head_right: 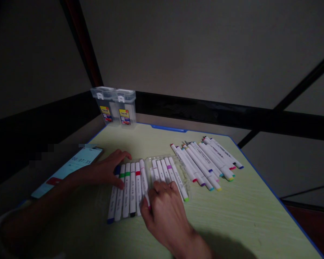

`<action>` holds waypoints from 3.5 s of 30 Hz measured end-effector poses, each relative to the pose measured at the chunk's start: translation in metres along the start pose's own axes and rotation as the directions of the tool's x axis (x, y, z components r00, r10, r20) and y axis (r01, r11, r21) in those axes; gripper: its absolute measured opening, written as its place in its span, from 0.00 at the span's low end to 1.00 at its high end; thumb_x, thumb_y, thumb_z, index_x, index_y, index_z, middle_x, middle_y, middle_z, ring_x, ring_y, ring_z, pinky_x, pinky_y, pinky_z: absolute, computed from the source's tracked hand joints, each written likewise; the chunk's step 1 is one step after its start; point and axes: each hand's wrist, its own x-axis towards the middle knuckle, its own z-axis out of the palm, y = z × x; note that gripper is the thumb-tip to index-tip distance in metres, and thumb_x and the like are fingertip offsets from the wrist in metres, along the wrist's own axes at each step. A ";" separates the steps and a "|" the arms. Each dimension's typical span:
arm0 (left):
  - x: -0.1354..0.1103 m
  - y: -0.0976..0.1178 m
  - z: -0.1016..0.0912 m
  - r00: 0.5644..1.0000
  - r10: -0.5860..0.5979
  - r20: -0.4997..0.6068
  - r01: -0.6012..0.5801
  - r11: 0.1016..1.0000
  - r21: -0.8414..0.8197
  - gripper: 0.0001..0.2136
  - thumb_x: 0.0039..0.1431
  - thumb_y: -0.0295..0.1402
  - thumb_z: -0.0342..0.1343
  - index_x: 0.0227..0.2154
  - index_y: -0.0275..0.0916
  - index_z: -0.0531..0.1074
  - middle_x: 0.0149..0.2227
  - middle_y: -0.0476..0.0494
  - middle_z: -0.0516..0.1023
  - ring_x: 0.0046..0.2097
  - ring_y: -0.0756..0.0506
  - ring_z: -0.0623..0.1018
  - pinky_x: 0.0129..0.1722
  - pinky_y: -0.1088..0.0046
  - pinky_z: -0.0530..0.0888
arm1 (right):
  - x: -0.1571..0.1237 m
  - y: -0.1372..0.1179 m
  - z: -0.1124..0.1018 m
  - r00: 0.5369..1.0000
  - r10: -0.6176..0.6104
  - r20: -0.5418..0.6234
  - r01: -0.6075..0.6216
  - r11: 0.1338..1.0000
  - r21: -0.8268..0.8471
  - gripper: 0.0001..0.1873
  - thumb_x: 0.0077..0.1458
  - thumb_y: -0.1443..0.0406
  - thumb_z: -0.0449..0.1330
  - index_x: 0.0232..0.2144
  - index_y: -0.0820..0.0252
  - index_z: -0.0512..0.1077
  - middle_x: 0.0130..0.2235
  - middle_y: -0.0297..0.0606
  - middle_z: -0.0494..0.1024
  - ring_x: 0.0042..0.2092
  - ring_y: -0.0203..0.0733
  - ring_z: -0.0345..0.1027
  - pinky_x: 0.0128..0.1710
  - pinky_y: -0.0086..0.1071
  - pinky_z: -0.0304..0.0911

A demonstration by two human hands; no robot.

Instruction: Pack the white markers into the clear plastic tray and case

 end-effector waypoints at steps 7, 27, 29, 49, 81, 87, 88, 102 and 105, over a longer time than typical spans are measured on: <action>0.004 -0.003 0.002 1.000 0.007 0.001 -0.007 1.000 0.003 0.37 0.34 0.46 0.64 0.49 0.42 0.57 0.44 0.44 0.60 0.48 0.39 0.65 0.45 0.65 0.66 | 0.001 0.001 -0.001 0.999 -0.038 0.007 0.038 0.999 -0.014 0.14 0.52 0.69 0.47 0.19 0.60 0.66 0.22 0.35 0.66 0.26 0.38 0.59 0.31 0.36 0.46; 0.003 -0.003 0.001 1.000 -0.003 0.024 0.003 1.000 -0.030 0.38 0.34 0.45 0.64 0.51 0.40 0.60 0.46 0.44 0.61 0.48 0.40 0.64 0.47 0.67 0.65 | 0.003 0.017 -0.009 0.997 -0.044 0.068 0.056 0.983 -0.174 0.15 0.53 0.70 0.46 0.20 0.60 0.67 0.23 0.36 0.68 0.26 0.39 0.61 0.33 0.37 0.46; 0.003 -0.004 0.001 1.000 -0.003 0.025 0.004 1.000 -0.024 0.38 0.34 0.45 0.64 0.51 0.40 0.60 0.45 0.43 0.61 0.48 0.40 0.64 0.47 0.67 0.65 | 0.002 0.018 -0.010 0.995 -0.053 0.083 0.068 0.981 -0.182 0.15 0.54 0.70 0.46 0.20 0.60 0.67 0.23 0.36 0.69 0.26 0.39 0.61 0.34 0.38 0.45; 0.013 0.014 0.024 0.852 0.507 -0.135 -0.483 0.858 0.174 0.25 0.56 0.46 0.51 0.54 0.41 0.59 0.58 0.40 0.59 0.58 0.40 0.57 0.56 0.61 0.54 | -0.007 0.010 -0.017 0.969 -0.242 -0.047 0.233 0.963 -0.136 0.16 0.56 0.65 0.47 0.19 0.59 0.66 0.20 0.34 0.68 0.24 0.38 0.61 0.30 0.35 0.48; 0.017 0.016 0.023 0.856 0.487 -0.171 -0.484 0.873 0.066 0.16 0.63 0.29 0.39 0.51 0.40 0.64 0.56 0.46 0.65 0.58 0.47 0.61 0.58 0.63 0.54 | -0.020 0.027 -0.011 0.967 -0.254 0.003 0.253 0.962 -0.104 0.27 0.64 0.58 0.37 0.40 0.69 0.72 0.25 0.39 0.75 0.26 0.41 0.70 0.28 0.36 0.60; 0.023 0.010 0.018 0.883 0.188 -0.431 -0.281 0.946 -0.162 0.14 0.56 0.25 0.43 0.39 0.34 0.72 0.43 0.42 0.75 0.46 0.47 0.72 0.49 0.69 0.66 | -0.020 0.026 -0.010 0.948 -0.307 -0.080 0.300 0.950 -0.089 0.25 0.64 0.61 0.38 0.39 0.69 0.71 0.23 0.36 0.75 0.23 0.37 0.68 0.28 0.34 0.58; 0.024 0.009 0.017 0.888 0.149 -0.436 -0.249 0.951 -0.183 0.13 0.55 0.24 0.43 0.36 0.35 0.73 0.41 0.43 0.76 0.44 0.47 0.73 0.47 0.70 0.67 | -0.020 0.025 -0.010 0.939 -0.331 -0.093 0.325 0.943 -0.076 0.23 0.64 0.62 0.39 0.40 0.69 0.71 0.23 0.36 0.75 0.24 0.36 0.68 0.28 0.34 0.58; 0.020 0.015 0.014 0.926 0.051 -0.374 -0.112 0.983 -0.144 0.15 0.48 0.19 0.43 0.27 0.33 0.76 0.32 0.44 0.75 0.36 0.49 0.74 0.38 0.74 0.70 | -0.022 0.019 -0.006 0.906 -0.414 -0.089 0.413 0.910 -0.030 0.17 0.64 0.65 0.42 0.42 0.65 0.70 0.26 0.35 0.76 0.26 0.37 0.69 0.30 0.34 0.61; 0.018 0.018 0.014 0.920 0.061 -0.387 -0.098 0.992 -0.079 0.15 0.47 0.19 0.43 0.27 0.32 0.76 0.32 0.43 0.74 0.36 0.48 0.74 0.39 0.73 0.70 | -0.022 0.019 -0.005 0.907 -0.409 -0.098 0.407 0.912 -0.042 0.18 0.64 0.66 0.41 0.42 0.65 0.70 0.27 0.34 0.76 0.26 0.36 0.69 0.31 0.34 0.61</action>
